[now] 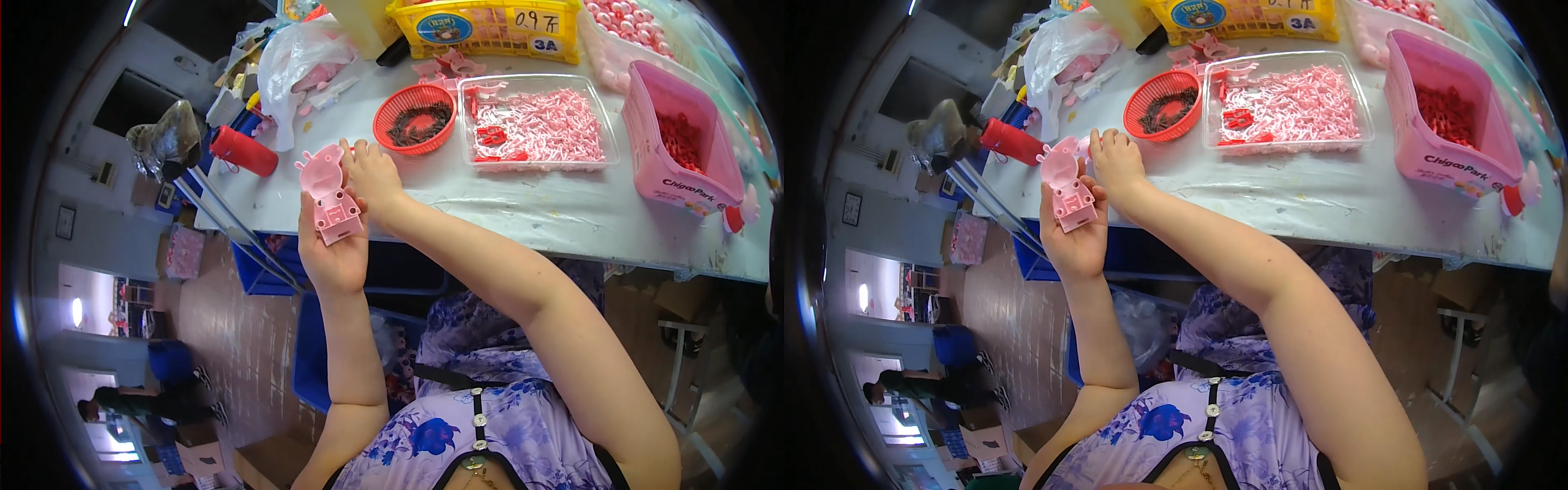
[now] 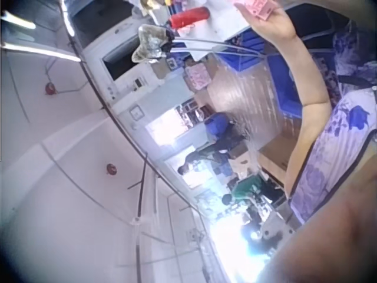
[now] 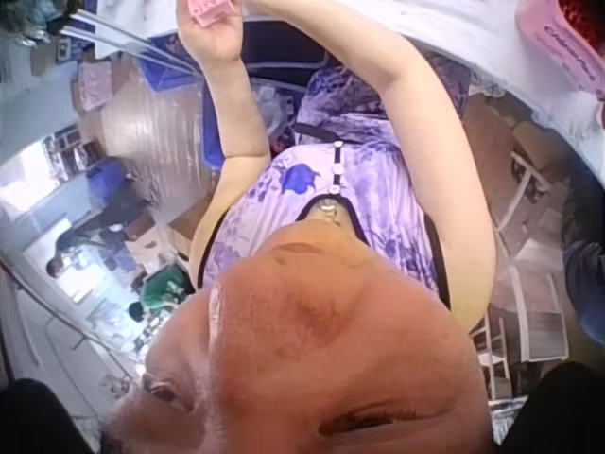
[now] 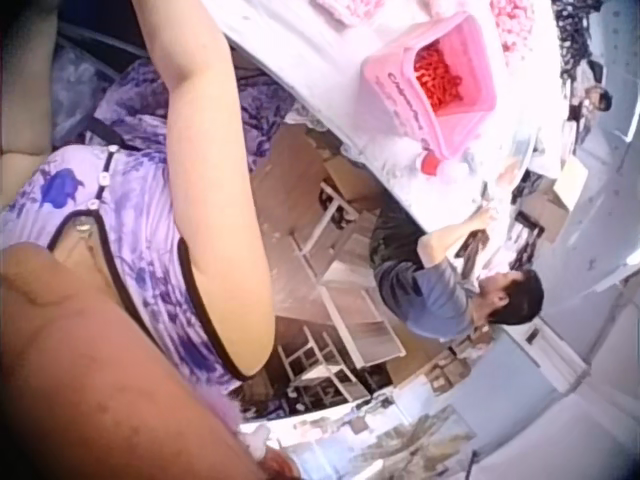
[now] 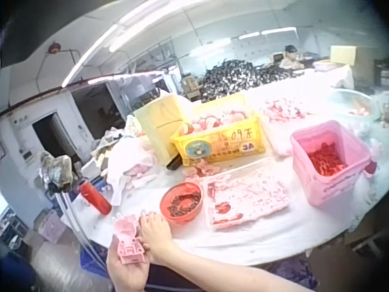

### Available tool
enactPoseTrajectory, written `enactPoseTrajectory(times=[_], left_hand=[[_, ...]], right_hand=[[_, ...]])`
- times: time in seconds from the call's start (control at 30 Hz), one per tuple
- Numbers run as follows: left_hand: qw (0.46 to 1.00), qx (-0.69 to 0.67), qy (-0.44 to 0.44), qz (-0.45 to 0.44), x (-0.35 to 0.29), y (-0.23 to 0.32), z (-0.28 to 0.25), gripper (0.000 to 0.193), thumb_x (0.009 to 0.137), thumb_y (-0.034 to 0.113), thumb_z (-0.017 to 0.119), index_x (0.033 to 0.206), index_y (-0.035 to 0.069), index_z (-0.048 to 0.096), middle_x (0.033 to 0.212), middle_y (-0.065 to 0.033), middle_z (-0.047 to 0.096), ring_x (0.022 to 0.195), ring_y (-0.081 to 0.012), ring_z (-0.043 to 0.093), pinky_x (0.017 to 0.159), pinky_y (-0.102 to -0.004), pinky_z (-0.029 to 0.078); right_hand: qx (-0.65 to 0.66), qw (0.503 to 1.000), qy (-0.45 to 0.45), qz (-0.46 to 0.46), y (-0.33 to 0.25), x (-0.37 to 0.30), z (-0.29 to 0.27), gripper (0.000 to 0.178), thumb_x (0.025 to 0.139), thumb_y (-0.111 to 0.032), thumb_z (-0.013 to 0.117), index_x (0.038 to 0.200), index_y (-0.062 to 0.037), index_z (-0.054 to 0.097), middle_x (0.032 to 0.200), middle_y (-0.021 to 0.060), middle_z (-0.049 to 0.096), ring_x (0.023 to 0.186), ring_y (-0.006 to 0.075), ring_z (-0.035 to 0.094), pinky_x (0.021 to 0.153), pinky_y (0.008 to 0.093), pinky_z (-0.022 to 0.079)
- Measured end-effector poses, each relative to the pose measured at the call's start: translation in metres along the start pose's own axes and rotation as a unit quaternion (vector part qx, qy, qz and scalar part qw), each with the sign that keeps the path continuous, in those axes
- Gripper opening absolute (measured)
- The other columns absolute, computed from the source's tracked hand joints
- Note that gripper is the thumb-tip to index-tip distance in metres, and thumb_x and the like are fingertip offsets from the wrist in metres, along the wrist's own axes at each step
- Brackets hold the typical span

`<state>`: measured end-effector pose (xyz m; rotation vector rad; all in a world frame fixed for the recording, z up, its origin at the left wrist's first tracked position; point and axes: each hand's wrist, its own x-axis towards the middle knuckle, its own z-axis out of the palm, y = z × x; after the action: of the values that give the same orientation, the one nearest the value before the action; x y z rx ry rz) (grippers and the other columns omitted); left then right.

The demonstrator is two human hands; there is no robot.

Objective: The person assembles small pink pig figurines by hand at a workbench. They pick up the body and head components, fit them together, and place the finished toy on the table. The person also handles pink plastic molds and red plastic parts during the process.

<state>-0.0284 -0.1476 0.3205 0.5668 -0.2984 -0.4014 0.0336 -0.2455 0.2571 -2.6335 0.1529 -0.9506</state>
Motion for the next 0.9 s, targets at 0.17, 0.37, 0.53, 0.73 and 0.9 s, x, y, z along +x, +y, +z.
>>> enactPoseTrajectory(times=[0.17, 0.37, 0.53, 0.73, 0.9], left_hand=[[0.999, -0.001, -0.025, -0.02, 0.011, 0.006, -0.014, 0.046, 0.099, 0.027, 0.046, 0.135, -0.001, 0.039, 0.127, -0.0196, 0.053, 0.106, -0.0254, 0.058, 0.09, -0.039, 0.048], [0.983, 0.126, -0.063, -0.117, 0.06, -0.034, 0.022, 0.044, 0.099, 0.03, 0.046, 0.132, 0.001, 0.043, 0.122, -0.0138, 0.057, 0.109, -0.0225, 0.058, 0.088, -0.0373, 0.052], [0.956, 0.119, -0.167, -0.209, 0.124, -0.103, 0.063, 0.043, 0.097, 0.031, 0.051, 0.126, 0.0, 0.046, 0.116, -0.0149, 0.059, 0.102, -0.0255, 0.062, 0.092, -0.0373, 0.053], [0.889, 0.224, -0.274, -0.29, 0.163, -0.15, 0.1, 0.043, 0.097, 0.03, 0.051, 0.127, 0.0, 0.045, 0.11, -0.0148, 0.062, 0.098, -0.0259, 0.064, 0.085, -0.0367, 0.055], [0.897, 0.251, -0.297, -0.212, 0.16, -0.17, 0.079, 0.029, 0.099, 0.022, 0.047, 0.118, -0.001, 0.048, 0.101, -0.0121, 0.064, 0.089, -0.022, 0.067, 0.081, -0.0352, 0.057]], right_hand=[[0.146, 0.987, -0.053, -0.038, 0.018, -0.006, -0.051, 0.048, 0.08, -0.016, 0.061, 0.125, -0.0038, 0.051, 0.101, 0.0148, 0.056, 0.096, 0.029, 0.058, 0.077, 0.0379, 0.05], [0.502, 0.859, -0.086, 0.053, 0.105, 0.017, -0.104, 0.034, 0.094, -0.028, 0.053, 0.113, -0.0015, 0.062, 0.104, 0.014, 0.064, 0.096, 0.0227, 0.062, 0.084, 0.0347, 0.048], [0.643, 0.754, -0.067, 0.117, 0.171, 0.02, -0.147, 0.042, 0.099, -0.034, 0.047, 0.129, -0.0037, 0.049, 0.113, 0.0041, 0.059, 0.098, 0.0109, 0.057, 0.084, 0.0275, 0.048], [0.678, 0.711, 0.049, 0.178, 0.223, 0.016, -0.176, 0.038, 0.099, -0.03, 0.048, 0.125, -0.0026, 0.05, 0.108, 0.0062, 0.06, 0.095, 0.0128, 0.059, 0.082, 0.0266, 0.049], [0.653, 0.714, 0.118, 0.222, 0.231, 0.019, -0.172, 0.04, 0.099, -0.029, 0.049, 0.131, -0.0061, 0.048, 0.116, 0.0043, 0.059, 0.098, 0.0107, 0.06, 0.082, 0.0259, 0.051]])
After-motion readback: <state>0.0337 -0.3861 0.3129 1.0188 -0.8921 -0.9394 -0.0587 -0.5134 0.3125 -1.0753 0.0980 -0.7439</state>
